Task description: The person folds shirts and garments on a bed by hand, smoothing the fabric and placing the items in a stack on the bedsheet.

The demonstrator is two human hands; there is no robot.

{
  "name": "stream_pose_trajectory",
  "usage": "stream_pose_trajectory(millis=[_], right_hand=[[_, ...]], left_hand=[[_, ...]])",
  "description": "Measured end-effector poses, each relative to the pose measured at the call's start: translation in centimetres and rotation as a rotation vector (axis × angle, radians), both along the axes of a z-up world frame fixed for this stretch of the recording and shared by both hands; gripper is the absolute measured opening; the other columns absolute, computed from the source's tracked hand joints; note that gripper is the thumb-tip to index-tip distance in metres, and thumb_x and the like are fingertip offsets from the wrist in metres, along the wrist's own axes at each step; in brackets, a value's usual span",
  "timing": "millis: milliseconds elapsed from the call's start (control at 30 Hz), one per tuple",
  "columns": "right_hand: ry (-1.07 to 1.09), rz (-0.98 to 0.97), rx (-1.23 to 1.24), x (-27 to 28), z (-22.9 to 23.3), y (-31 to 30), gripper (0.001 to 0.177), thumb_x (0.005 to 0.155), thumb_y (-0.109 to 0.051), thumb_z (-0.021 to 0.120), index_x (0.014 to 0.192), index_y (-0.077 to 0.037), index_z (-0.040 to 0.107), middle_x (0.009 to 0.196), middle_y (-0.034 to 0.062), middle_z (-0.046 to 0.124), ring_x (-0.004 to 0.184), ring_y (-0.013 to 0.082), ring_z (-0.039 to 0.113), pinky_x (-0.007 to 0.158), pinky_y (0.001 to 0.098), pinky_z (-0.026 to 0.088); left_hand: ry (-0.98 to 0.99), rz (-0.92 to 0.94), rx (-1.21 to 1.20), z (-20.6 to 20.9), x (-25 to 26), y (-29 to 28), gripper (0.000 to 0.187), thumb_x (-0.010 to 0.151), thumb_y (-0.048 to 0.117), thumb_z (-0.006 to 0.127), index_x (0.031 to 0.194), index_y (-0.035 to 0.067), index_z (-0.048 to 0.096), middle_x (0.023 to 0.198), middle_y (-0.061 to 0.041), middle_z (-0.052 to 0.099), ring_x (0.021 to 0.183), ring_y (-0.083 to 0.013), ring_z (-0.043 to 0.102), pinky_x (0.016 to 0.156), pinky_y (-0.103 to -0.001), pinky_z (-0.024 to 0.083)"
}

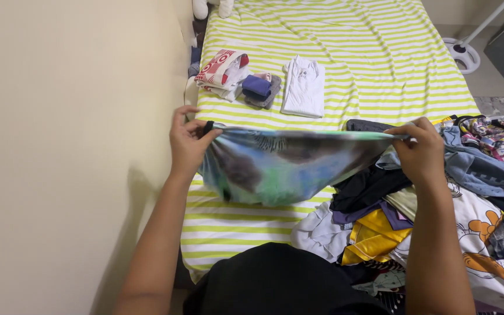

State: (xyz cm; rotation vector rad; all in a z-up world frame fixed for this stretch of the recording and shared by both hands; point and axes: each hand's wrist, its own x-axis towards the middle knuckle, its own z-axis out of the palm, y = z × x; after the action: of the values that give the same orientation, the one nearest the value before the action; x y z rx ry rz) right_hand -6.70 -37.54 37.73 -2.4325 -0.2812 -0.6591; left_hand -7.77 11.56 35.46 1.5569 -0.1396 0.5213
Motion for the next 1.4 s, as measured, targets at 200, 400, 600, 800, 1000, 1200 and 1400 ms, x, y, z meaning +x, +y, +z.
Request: stream_pose_trajectory(millis=[200,400,600,800,1000,1200,1400], right_hand=[[0.261,-0.022,0.178,7.2,0.0,1.9,0.015,0.095,0.001,0.072,0.108,-0.003,0.078,0.093,0.0220,0.066,0.069,0.0228,0.062,0.060,0.0349,0.049],[0.506,0.128,0.786,14.1,0.0,4.2,0.011,0.096,0.006,0.058,0.103,0.003,0.066,0.098,0.0202,0.071,0.075,0.0231,0.076,0.067,0.0374,0.065],[-0.100,0.375,0.672,10.9,0.5,4.3,0.011,0.101,0.012,0.067,0.111,0.008,0.068,0.123,0.0181,0.072,0.113,0.0204,0.070,0.101,0.0306,0.058],[-0.285,0.027,0.388,-1.8,-10.4,5.2,0.014,0.096,0.016,0.054,0.088,0.005,0.058,0.105,0.0135,0.069,0.098,0.0172,0.066,0.091,0.0261,0.052],[0.279,-0.168,0.204,-11.1,-24.6,3.9,0.010,0.083,0.005,0.064,0.087,-0.002,0.069,0.095,0.0107,0.072,0.081,0.0250,0.070,0.074,0.0359,0.054],[0.326,0.000,-0.112,-11.0,-29.7,2.1,0.016,0.069,0.002,0.072,0.082,-0.006,0.075,0.089,0.0138,0.070,0.086,0.0364,0.068,0.079,0.0418,0.054],[0.855,-0.053,-0.052,-6.0,-25.1,1.9,0.025,0.076,-0.006,0.080,0.100,-0.011,0.081,0.082,0.0122,0.078,0.071,0.0215,0.073,0.070,0.0337,0.058]], left_hand=[[0.047,0.168,0.574,-1.4,4.7,1.0,0.020,0.080,0.013,0.086,0.096,0.009,0.075,0.088,-0.004,0.075,0.078,-0.0178,0.073,0.067,-0.033,0.056],[0.159,0.442,0.784,1.7,9.2,4.0,0.024,0.073,0.026,0.092,0.087,0.013,0.076,0.078,-0.005,0.073,0.071,-0.0252,0.069,0.061,-0.041,0.052],[-0.222,0.486,0.425,4.4,5.4,2.9,0.016,0.085,-0.002,0.080,0.096,0.002,0.068,0.086,-0.008,0.071,0.076,-0.0190,0.072,0.070,-0.031,0.058],[-0.101,0.463,0.576,-6.3,-6.1,0.7,0.024,0.078,-0.008,0.076,0.097,0.002,0.066,0.099,-0.011,0.067,0.092,-0.0272,0.069,0.080,-0.037,0.056],[0.431,0.111,0.689,-20.2,-14.3,-0.4,0.021,0.072,0.002,0.079,0.088,0.004,0.066,0.097,-0.011,0.067,0.092,-0.0322,0.068,0.080,-0.041,0.055],[0.659,0.140,0.762,-27.0,-14.1,0.7,0.017,0.074,0.027,0.079,0.081,0.012,0.073,0.087,-0.008,0.069,0.087,-0.0299,0.068,0.079,-0.043,0.055],[0.683,0.723,0.499,-32.6,-5.0,4.4,0.072,0.075,0.042,0.089,0.121,-0.003,0.057,0.118,-0.027,0.053,0.103,-0.0423,0.057,0.083,-0.049,0.051]])
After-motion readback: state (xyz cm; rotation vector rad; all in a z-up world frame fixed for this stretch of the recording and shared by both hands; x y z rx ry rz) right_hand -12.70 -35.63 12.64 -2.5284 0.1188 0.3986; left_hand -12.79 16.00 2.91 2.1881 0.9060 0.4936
